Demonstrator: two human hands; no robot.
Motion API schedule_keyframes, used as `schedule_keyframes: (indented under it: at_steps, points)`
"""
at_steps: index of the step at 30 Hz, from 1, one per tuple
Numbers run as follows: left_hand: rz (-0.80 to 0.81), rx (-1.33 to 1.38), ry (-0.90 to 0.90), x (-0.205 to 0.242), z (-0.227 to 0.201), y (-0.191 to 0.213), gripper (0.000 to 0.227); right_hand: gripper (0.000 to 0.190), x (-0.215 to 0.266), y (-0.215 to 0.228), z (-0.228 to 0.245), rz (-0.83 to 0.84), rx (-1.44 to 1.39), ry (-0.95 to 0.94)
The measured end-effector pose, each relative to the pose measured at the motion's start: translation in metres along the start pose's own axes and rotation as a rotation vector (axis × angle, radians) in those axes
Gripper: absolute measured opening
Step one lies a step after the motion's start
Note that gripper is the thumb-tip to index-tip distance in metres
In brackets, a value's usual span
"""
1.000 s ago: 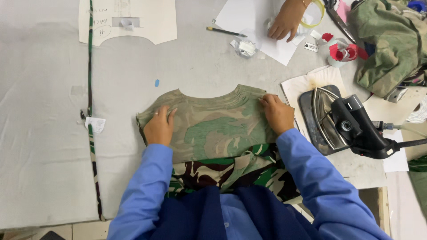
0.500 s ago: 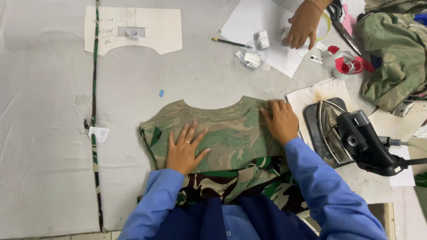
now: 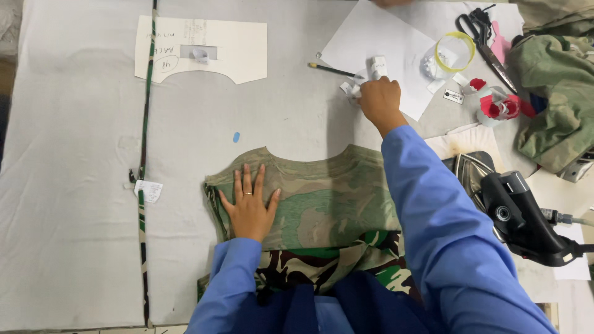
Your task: The person irons a camouflage-patterned shirt laid out on a white table. They repeatedly pick up small white tags from the table, place them on the shirt, and press them with a steam iron. The person adjusts the shirt's position and smooths the fabric between ironing cycles.
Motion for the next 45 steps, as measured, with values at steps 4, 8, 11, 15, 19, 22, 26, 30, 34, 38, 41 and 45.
schedule_keyframes:
  at_steps: [4, 8, 11, 15, 19, 22, 26, 30, 34, 38, 41, 45]
  points:
    - [-0.007, 0.008, 0.007, 0.001, 0.000, -0.001, 0.063, 0.024, 0.003, 0.001, -0.005, 0.006, -0.088, -0.002]
    - [-0.009, -0.013, -0.005, 0.000, 0.001, -0.002, 0.064, 0.004, 0.004, 0.006, -0.004, -0.072, 0.012, -0.014]
    - [-0.009, 0.008, -0.006, 0.000, 0.001, -0.003, 0.064, 0.005, 0.016, 0.039, -0.009, -0.126, -0.143, -0.056]
    - [-0.031, 0.006, -0.004, 0.000, 0.002, -0.005, 0.064, 0.016, 0.031, 0.073, -0.016, -0.150, -0.496, -0.172]
    - [-0.038, -0.002, -0.009, 0.000, 0.001, -0.003, 0.064, 0.009, 0.030, 0.051, -0.031, -0.151, -0.572, -0.229]
    - [-0.015, 0.019, -0.004, 0.000, 0.000, -0.003, 0.063, 0.011, 0.026, 0.032, -0.040, -0.161, -0.637, -0.243]
    - [0.006, 0.000, 0.007, 0.002, 0.001, -0.003, 0.063, 0.015, 0.026, 0.025, -0.045, -0.263, -0.673, -0.257]
    - [-0.005, 0.003, 0.001, 0.001, 0.000, -0.003, 0.062, 0.016, 0.038, 0.036, -0.051, -0.362, -0.760, -0.306]
    - [-0.020, 0.031, -0.008, 0.006, -0.012, 0.004, 0.061, 0.017, 0.106, 0.068, -0.004, -0.442, -0.894, -0.326]
    - [0.122, 0.612, -0.131, 0.037, -0.068, -0.003, 0.037, 0.020, 0.191, 0.086, 0.107, -0.342, -1.511, -0.209]
    - [0.404, 1.046, -0.005, 0.056, -0.093, -0.039, 0.028, 0.031, 0.233, 0.046, 0.142, -0.266, -1.763, -0.302]
    - [0.428, 1.142, 0.223, 0.059, -0.075, -0.095, 0.028, 0.040, 0.266, 0.032, 0.138, -0.111, -1.866, -0.392]
Point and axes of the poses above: each hand's wrist, its own x-axis away from the middle knuckle, its own y-axis out of the back of the hand, z = x × y, the point moved 7 cm from there along -x, towards the middle knuckle, and after that the axes turned 13 degrees about y, right-handed, at the moved point
